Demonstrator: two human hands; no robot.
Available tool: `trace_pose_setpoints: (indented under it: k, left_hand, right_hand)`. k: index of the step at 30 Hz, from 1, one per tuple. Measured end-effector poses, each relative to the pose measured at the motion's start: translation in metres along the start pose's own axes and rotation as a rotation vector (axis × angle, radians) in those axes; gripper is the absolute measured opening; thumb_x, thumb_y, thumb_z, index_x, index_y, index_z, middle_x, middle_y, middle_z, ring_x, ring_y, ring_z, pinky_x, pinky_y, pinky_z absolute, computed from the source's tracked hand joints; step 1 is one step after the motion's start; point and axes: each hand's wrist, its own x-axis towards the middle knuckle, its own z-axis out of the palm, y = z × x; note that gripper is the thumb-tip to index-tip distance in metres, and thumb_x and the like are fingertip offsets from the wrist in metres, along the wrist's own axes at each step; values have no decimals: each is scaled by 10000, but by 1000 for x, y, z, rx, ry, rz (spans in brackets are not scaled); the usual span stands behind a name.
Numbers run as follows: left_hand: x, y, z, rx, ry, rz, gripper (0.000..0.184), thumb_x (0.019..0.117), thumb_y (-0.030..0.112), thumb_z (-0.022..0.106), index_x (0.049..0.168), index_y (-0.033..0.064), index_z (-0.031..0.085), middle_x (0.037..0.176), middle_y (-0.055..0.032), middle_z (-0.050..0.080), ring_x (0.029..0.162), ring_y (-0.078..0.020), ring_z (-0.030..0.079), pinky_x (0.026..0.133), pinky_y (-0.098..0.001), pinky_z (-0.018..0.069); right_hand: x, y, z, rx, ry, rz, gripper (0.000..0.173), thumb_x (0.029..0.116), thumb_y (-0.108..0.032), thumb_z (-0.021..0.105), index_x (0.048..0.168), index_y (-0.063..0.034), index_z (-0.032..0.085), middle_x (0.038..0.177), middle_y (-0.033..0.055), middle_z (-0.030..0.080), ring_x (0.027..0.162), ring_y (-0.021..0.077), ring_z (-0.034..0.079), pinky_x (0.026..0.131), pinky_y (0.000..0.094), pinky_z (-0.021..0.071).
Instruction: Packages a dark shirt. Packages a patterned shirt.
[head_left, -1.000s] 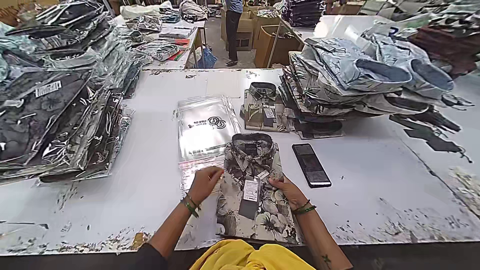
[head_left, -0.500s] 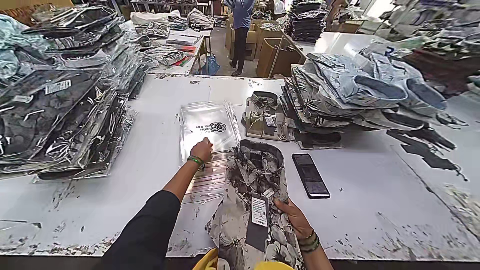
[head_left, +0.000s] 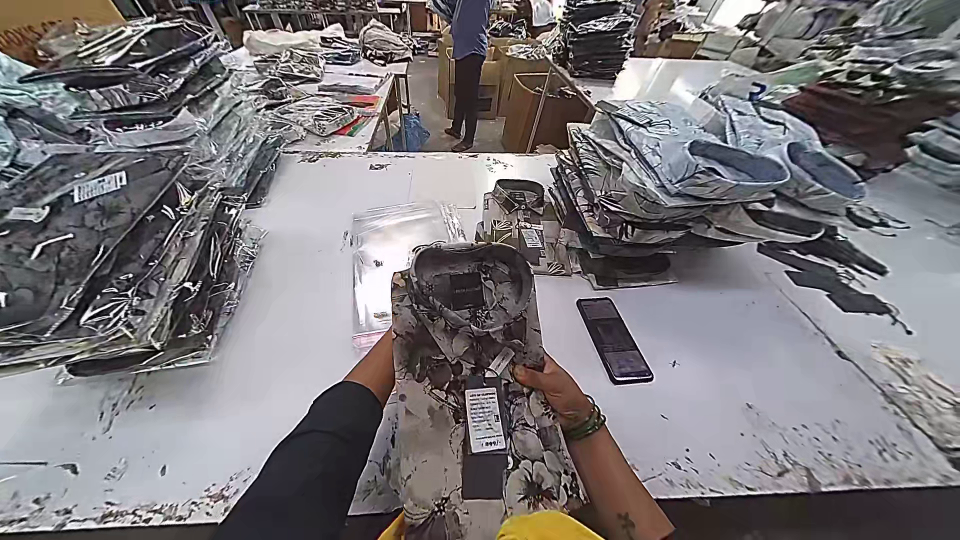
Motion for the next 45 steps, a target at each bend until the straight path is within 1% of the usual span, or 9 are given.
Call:
trace_pose_setpoints:
  k: [3,6,13,19,27,31,37,41,45]
  left_hand:
    - [56,-103,22,-326,-54,511,371,1067,5,259,1257,-278,405,1176,-338,555,1059,-162,594,864,-143,478]
    - [60,-78,14,-139,-246,115,483,1114,106,222,1572,-44,239,1581,-247,359,1434,-213,405,1189,-316,306]
    - [43,-67,-18,615,-167,278,880,851,153,780,1576,-2,306,1494,-361,398,1375,-566,379,1087,-676,350]
    - [-72,-93,6,-36,-229,-95,652,948,151,677,1455,-102,354,1412,-302,485,1196,-374,590,930,-485,538]
    - [-92,-50,-38,-727,-315,-17,606,1095,463,121,1418,80,463,1325,-61,628,1160,-207,651,881,-428,572]
    - [-90,-41,-88,-1106,-496,302,531,1068,547,302,1182,237,717,1141,61,747,1079,-31,689,940,-242,567]
    - [-103,-92,-29,-567,-376,-110,709,897,142,646,1499,20,291,1197,-66,626,1029,-91,662,880,-286,579]
    - [-134,-129,12,-328,-433,-229,498,967,22,607,1406,-64,387,1090,-95,669,912,-69,670,822,-250,564]
    - [-146,-146,-4,152,-226,225,612,885,237,713,1367,-80,510,1221,-202,633,1002,-241,670,766,-378,575]
  right_hand:
    - [11,10,-6,-69,76,76,505,879,92,587,1349,-21,437,1025,-5,704,902,18,688,835,200,581]
    - [4,24,-21,-69,219,143,496,922,90,553,1383,-10,400,1032,25,670,865,21,673,783,194,574]
    - [-36,12,-48,-161,477,236,546,959,86,563,1458,-21,371,1105,77,626,885,49,648,760,207,556]
    - [-36,2,-56,-246,468,200,419,995,16,557,1396,9,440,1031,65,634,842,46,636,755,204,543]
    - [-56,-90,22,-1054,-134,-874,316,1055,-191,539,1292,4,615,1173,4,724,1107,-76,620,979,121,484]
    - [-31,-87,21,-1445,-305,-1258,331,1067,-118,430,1266,-247,660,1340,-16,684,1359,189,548,1187,469,342]
    - [47,-32,-61,-1729,-134,-1006,432,913,26,616,1237,-220,761,1429,139,615,1394,500,457,1054,833,219]
    - [42,-15,-88,-1809,73,-389,420,980,2,555,1336,-167,701,1539,177,495,1495,489,292,1127,812,40]
    - [-15,-20,-79,-1669,281,-343,329,1015,-48,494,1255,-33,718,1354,235,635,1289,469,565,1074,681,377]
